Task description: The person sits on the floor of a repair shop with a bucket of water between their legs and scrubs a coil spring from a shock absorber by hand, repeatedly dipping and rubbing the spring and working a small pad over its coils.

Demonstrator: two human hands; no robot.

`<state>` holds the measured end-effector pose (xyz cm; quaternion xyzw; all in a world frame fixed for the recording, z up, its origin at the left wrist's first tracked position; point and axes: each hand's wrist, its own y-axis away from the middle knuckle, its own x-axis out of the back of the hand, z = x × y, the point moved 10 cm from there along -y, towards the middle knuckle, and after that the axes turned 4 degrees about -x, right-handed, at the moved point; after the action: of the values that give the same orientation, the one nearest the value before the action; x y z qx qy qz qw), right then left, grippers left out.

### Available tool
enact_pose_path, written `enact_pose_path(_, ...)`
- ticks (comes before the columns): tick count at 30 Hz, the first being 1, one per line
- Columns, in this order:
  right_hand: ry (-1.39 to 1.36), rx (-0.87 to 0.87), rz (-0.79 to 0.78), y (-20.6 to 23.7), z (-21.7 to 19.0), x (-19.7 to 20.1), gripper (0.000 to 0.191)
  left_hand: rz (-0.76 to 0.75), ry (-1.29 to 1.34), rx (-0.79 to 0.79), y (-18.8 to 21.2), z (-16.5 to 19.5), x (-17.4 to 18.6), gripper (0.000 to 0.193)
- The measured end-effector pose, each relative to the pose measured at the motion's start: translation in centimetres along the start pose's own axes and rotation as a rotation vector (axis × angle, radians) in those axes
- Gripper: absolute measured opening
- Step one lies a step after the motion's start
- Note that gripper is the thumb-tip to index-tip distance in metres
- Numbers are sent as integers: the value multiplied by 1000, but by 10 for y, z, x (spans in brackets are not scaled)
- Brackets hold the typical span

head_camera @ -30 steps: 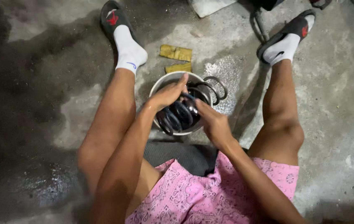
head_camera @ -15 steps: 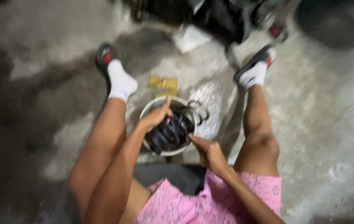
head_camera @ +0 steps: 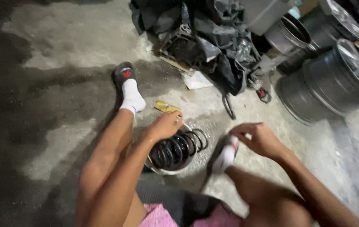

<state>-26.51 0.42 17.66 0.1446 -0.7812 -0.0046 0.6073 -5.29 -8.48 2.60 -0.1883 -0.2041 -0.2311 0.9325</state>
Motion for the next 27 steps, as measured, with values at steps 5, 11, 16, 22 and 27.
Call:
enact_pose_path(5, -141, 411, 61, -32, -10, -62, 17, -79, -139, 140, 17, -3, 6, 28)
enact_pose_path(11, -381, 662, 157, -35, -23, -148, 20, -376, -176, 302, 45, -37, -42, 28)
enact_pose_path(16, -459, 649, 51, -41, -17, -184, 23, -326, 32, 397, 54, -67, -56, 30)
enact_pose_path(22, -731, 495, -296, -70, -4, -171, 20, -412, 75, 412, 61, -74, -69, 37)
enact_pose_path(27, -512, 382, -199, -90, -11, -110, 15, -385, 30, 350, 58, -68, -65, 40)
